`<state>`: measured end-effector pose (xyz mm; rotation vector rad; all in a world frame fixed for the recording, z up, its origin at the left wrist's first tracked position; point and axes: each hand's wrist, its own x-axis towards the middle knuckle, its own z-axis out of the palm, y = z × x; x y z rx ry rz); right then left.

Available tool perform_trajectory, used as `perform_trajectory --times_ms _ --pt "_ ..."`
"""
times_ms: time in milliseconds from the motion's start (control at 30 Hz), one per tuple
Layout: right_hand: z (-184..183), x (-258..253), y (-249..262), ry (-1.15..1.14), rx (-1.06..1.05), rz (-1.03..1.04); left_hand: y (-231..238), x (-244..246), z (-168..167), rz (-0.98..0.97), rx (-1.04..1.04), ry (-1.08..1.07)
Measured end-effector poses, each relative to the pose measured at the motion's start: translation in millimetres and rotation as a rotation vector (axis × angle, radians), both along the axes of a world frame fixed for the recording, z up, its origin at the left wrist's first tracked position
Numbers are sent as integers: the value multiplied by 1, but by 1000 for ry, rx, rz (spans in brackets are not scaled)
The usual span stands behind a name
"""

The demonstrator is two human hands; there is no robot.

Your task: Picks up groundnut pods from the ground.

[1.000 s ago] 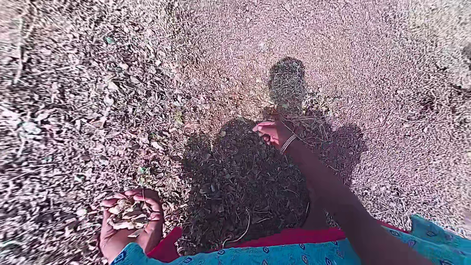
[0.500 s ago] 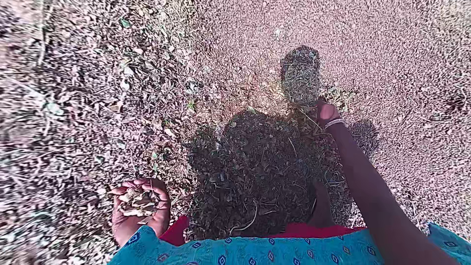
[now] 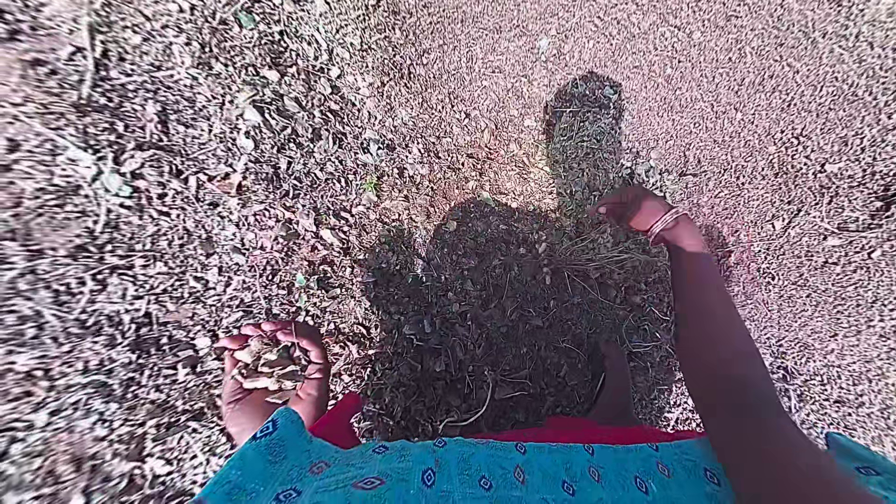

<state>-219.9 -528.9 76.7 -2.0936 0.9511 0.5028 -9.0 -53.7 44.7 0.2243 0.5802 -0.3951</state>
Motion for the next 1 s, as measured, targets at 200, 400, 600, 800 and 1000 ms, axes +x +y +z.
perform_trajectory --times_ms 200,400,600,800,1000 --pt "-76 52 28 133 -342 -5 11 -1 -18 -31 -132 -29" --pt "-84 25 33 -197 -140 -398 9 -1 -3 0 -19 20" --pt "-82 41 45 -91 -241 -303 3 -4 -3 -5 -38 40" --pt "-87 44 57 -291 -152 -456 11 0 -13 -44 -78 -10" --pt "-73 43 60 -582 257 -751 30 1 -40 -56 -219 -106"
